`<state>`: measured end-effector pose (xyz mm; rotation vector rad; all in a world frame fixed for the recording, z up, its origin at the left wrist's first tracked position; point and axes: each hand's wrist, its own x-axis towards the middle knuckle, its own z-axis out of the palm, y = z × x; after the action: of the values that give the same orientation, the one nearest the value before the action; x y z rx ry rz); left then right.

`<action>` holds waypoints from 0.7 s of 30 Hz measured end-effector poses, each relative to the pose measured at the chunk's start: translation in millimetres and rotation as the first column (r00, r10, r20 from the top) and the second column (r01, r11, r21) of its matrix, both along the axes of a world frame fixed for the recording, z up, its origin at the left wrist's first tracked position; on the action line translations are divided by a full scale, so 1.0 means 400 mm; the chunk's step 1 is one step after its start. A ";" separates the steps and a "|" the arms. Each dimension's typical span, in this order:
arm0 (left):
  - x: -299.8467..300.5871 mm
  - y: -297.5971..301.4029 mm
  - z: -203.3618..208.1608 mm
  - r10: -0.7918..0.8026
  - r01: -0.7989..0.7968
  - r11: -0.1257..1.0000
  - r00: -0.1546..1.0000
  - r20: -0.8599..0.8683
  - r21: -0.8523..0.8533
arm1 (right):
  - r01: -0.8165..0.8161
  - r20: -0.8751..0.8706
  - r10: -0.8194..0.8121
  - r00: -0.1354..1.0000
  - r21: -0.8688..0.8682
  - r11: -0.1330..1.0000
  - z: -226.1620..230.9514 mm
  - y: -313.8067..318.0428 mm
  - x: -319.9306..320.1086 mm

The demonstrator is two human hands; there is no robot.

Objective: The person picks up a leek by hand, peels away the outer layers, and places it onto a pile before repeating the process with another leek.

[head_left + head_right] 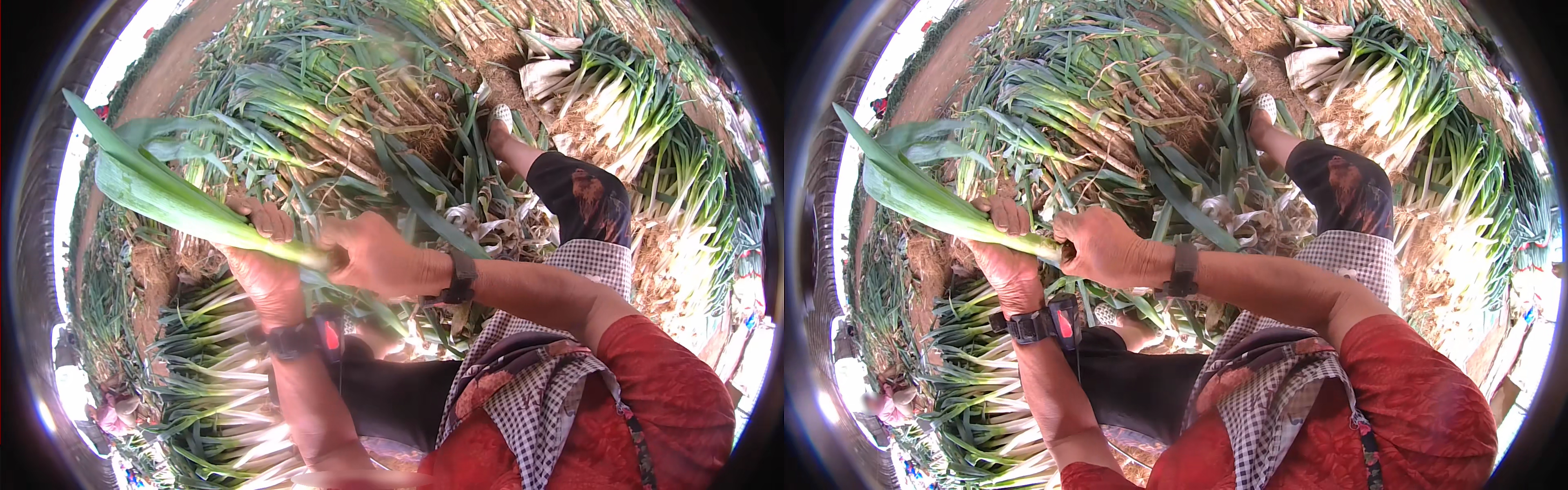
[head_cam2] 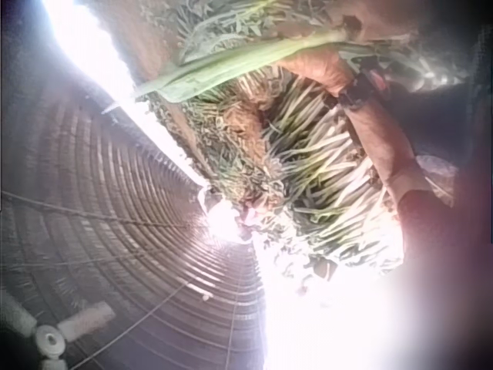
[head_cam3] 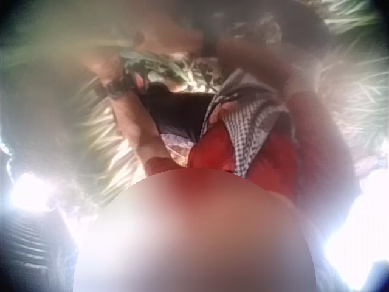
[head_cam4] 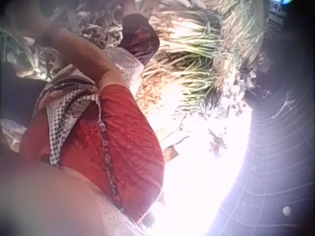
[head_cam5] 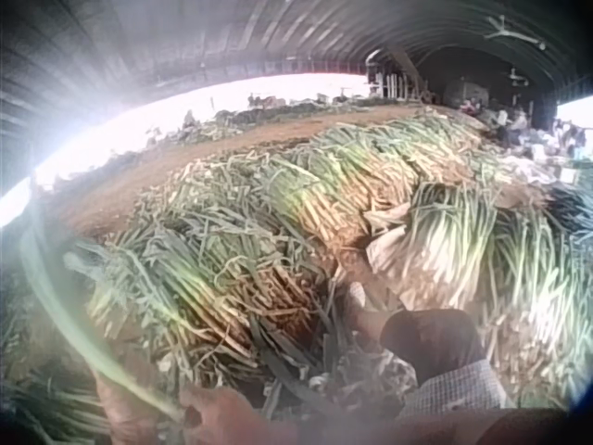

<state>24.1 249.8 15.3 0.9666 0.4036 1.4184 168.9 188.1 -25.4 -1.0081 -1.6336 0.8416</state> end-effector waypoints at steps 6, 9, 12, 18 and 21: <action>-0.036 0.005 0.033 -0.207 0.199 0.975 0.975 0.080 0.094 | 0.146 0.159 -0.121 0.980 -0.164 0.976 -0.130 0.029 0.092; -0.034 -0.004 0.042 -0.189 0.184 0.981 0.977 0.103 0.055 | -0.052 0.170 0.051 0.984 0.002 0.999 -0.136 0.002 0.107; -0.024 -0.007 0.035 -0.136 0.133 0.990 0.988 0.067 0.048 | -0.099 0.069 0.094 0.993 0.066 0.993 0.000 -0.026 0.042; 0.018 -0.015 0.027 -0.056 0.057 0.992 0.998 -0.009 0.111 | -0.101 0.060 0.090 0.994 0.212 0.972 0.022 0.000 0.018; 0.025 -0.015 0.027 -0.045 0.046 0.991 0.999 -0.012 0.127 | -0.120 -0.007 0.128 0.992 0.305 0.945 -0.012 0.011 0.015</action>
<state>34.1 243.7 26.2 1.0796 0.2983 1.4116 175.0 192.7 -30.2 -0.6807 -1.7534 0.6551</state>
